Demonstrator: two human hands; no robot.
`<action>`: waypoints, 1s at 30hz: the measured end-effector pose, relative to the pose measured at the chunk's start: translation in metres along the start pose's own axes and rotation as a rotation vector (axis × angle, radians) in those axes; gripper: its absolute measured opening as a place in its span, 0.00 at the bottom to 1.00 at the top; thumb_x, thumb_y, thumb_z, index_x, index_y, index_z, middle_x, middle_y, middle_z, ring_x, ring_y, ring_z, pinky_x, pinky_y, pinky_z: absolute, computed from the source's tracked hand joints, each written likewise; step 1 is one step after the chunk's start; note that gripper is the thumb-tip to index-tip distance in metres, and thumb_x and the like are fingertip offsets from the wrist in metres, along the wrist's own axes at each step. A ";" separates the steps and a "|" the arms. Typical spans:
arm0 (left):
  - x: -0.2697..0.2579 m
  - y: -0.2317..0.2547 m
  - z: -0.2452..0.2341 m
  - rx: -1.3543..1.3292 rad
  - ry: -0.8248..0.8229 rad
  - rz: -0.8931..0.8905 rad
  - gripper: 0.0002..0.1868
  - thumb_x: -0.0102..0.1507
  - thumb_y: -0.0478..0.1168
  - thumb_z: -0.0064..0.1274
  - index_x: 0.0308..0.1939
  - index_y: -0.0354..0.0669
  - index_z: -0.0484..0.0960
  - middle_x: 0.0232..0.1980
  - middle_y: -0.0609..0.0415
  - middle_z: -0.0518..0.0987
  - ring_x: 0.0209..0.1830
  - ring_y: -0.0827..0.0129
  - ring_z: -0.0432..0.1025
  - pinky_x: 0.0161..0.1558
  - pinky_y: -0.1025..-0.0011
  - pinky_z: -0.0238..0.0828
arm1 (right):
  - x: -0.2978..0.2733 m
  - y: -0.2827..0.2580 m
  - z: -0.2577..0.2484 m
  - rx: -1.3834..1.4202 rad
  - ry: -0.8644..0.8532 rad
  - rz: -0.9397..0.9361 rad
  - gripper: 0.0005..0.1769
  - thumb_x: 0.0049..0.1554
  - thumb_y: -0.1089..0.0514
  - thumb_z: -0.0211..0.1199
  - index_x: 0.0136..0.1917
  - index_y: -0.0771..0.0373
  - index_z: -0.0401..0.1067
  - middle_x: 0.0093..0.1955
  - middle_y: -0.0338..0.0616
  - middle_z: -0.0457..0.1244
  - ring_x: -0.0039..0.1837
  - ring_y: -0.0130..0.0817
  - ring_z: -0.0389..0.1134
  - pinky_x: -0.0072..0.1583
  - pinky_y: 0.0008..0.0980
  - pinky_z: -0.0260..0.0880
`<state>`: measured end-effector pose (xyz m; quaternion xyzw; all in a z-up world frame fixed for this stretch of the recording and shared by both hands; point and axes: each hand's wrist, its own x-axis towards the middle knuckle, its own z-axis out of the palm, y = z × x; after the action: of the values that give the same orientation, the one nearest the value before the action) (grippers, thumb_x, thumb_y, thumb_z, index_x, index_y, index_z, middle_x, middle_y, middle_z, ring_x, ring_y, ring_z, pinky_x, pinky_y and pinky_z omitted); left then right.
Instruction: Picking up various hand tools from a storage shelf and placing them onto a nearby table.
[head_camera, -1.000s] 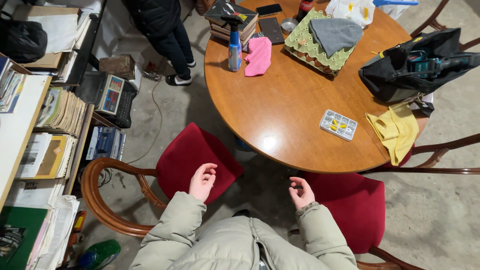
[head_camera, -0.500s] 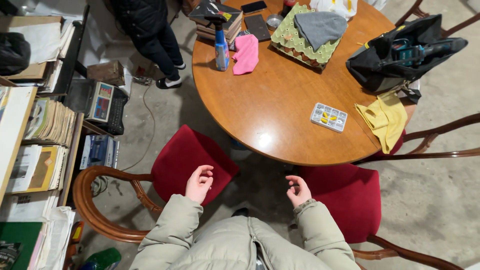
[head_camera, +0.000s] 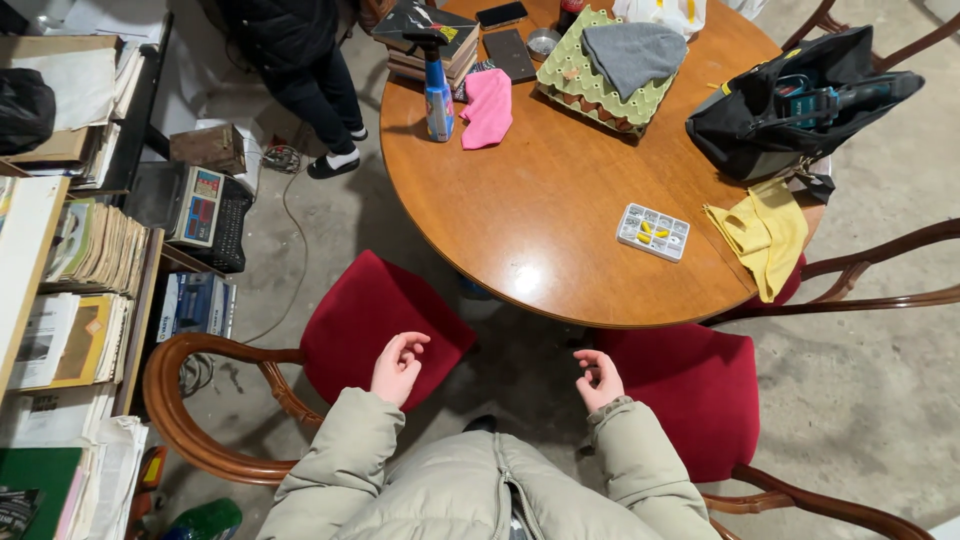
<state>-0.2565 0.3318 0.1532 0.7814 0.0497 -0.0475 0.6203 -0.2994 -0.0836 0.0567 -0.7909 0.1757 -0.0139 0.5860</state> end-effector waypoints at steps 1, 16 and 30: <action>0.001 -0.003 0.000 0.000 0.002 0.000 0.26 0.54 0.22 0.45 0.52 0.47 0.84 0.40 0.52 0.75 0.32 0.74 0.66 0.35 0.78 0.73 | 0.000 -0.001 0.001 0.000 -0.002 -0.001 0.26 0.48 0.71 0.59 0.57 0.51 0.78 0.50 0.42 0.65 0.47 0.29 0.67 0.50 0.29 0.75; 0.005 -0.019 -0.002 -0.080 0.039 -0.023 0.20 0.61 0.25 0.48 0.53 0.45 0.82 0.42 0.49 0.76 0.36 0.69 0.73 0.38 0.71 0.80 | 0.009 0.005 0.004 0.005 -0.013 -0.032 0.22 0.52 0.68 0.62 0.57 0.50 0.80 0.48 0.43 0.66 0.46 0.33 0.70 0.49 0.35 0.76; 0.001 -0.005 0.004 -0.041 -0.005 -0.022 0.25 0.59 0.25 0.37 0.51 0.51 0.84 0.30 0.57 0.73 0.31 0.74 0.66 0.39 0.76 0.69 | -0.002 0.008 -0.008 0.066 -0.015 -0.006 0.21 0.54 0.67 0.63 0.59 0.51 0.78 0.47 0.39 0.64 0.43 0.27 0.67 0.45 0.28 0.74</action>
<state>-0.2563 0.3289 0.1472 0.7678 0.0576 -0.0553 0.6357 -0.3048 -0.0919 0.0524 -0.7718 0.1683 -0.0157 0.6130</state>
